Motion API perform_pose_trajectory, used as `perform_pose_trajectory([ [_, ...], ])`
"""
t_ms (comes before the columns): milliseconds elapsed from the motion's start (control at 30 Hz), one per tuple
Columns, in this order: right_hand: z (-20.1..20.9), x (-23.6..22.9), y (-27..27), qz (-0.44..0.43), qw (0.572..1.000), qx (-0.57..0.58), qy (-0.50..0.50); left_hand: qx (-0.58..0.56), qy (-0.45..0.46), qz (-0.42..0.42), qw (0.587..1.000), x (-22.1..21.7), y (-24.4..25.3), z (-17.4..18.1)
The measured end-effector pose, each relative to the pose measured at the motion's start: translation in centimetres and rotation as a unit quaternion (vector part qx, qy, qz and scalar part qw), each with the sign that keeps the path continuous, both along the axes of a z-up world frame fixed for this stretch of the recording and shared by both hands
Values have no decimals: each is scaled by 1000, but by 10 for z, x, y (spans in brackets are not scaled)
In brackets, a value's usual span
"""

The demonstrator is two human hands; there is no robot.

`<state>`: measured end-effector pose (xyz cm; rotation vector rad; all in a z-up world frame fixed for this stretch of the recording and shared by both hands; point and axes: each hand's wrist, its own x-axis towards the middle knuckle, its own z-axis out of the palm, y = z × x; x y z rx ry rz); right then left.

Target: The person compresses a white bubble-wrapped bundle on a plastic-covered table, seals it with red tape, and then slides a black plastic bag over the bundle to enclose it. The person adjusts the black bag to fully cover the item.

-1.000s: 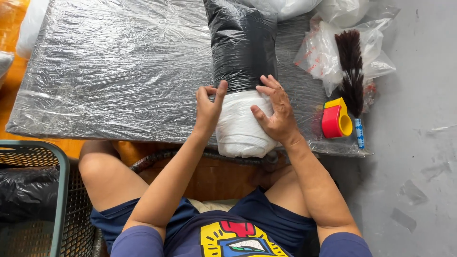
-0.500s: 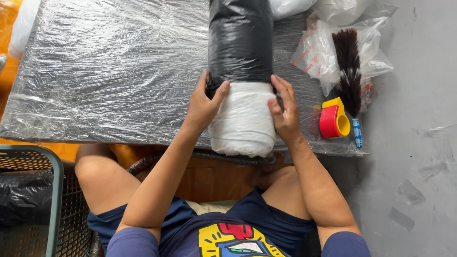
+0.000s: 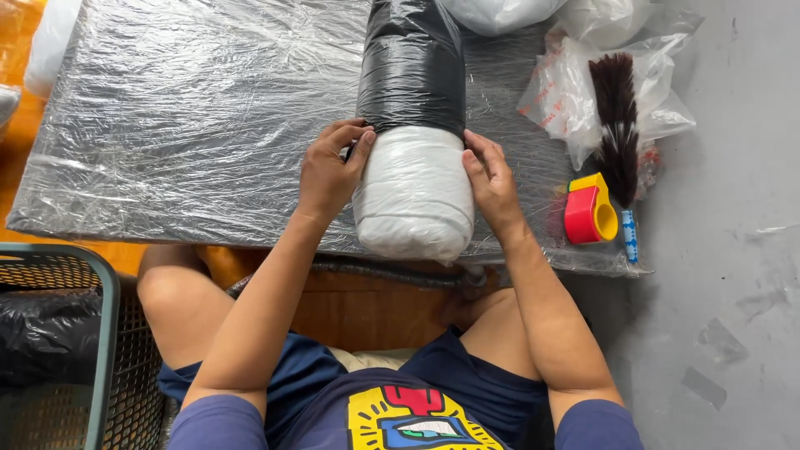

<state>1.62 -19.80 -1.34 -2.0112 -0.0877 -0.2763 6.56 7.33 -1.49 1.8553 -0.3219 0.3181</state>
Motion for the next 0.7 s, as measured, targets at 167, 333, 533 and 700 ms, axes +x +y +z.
perform_pose_trajectory([
  [167, 35, -27, 16, 46, 988, -81, -120, 98, -177, 82, 976, 7, -6, -7],
  [333, 61, -59, 40, 143, 949, -235, -156, 103, -224, 76, 966, 4, -21, -3],
  [533, 59, -61, 29, 78, 936, -297, -171, 147, -284, 32, 947, -14, -26, 2],
  [700, 55, -61, 27, 87, 943, -278, -161, 109, -272, 3, 956, -12, -22, 6],
])
